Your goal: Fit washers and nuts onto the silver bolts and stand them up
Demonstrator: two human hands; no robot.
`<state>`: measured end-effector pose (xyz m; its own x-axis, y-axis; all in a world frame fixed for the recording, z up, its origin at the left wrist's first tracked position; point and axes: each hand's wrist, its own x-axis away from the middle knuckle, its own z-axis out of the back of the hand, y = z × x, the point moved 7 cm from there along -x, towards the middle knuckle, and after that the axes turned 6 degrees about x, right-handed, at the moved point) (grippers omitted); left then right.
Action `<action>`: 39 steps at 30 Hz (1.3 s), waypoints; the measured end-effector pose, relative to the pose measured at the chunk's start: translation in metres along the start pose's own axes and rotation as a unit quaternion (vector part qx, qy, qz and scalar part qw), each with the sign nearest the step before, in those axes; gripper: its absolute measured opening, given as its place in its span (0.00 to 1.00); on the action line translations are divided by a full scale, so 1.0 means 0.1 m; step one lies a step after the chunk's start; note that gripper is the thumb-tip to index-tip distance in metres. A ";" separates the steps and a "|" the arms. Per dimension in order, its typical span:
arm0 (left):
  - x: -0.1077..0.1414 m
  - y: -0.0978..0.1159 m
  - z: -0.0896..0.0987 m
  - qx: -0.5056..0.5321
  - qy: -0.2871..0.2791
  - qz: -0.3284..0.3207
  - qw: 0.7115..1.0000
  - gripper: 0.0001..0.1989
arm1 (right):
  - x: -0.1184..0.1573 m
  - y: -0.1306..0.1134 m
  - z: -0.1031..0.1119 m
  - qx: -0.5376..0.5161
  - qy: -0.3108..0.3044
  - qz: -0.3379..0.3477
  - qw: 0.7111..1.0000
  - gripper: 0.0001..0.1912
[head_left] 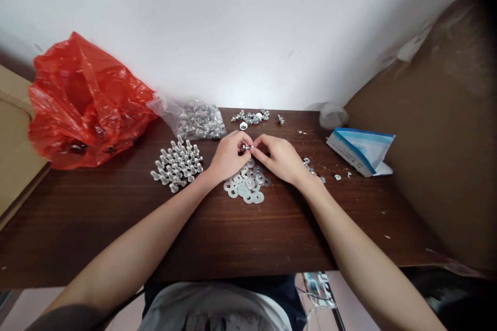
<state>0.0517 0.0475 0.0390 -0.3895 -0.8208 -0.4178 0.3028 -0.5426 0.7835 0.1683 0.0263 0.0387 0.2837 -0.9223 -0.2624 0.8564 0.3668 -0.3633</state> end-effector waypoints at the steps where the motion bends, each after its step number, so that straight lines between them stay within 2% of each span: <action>1: 0.00 0.00 0.00 0.003 -0.001 0.004 1.000 0.06 | 0.00 0.00 0.00 -0.001 0.000 0.000 1.000 0.08; 14: 0.00 -0.08 -0.01 0.014 0.006 0.040 0.999 0.04 | -0.01 0.00 0.01 -0.011 -0.001 -0.005 1.000 0.10; 28: 0.00 -0.07 -0.03 0.006 -0.002 0.027 1.000 0.02 | -0.01 0.00 0.03 -0.012 0.006 -0.004 1.000 0.14; 39: 0.00 -0.10 -0.04 0.002 -0.009 0.038 0.999 0.02 | -0.01 -0.01 0.02 -0.009 0.004 -0.003 1.000 0.13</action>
<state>0.0520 0.0522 0.0298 -0.3803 -0.8564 -0.3492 0.3284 -0.4780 0.8146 0.1684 0.0268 0.0412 0.2758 -0.9235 -0.2665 0.8500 0.3638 -0.3811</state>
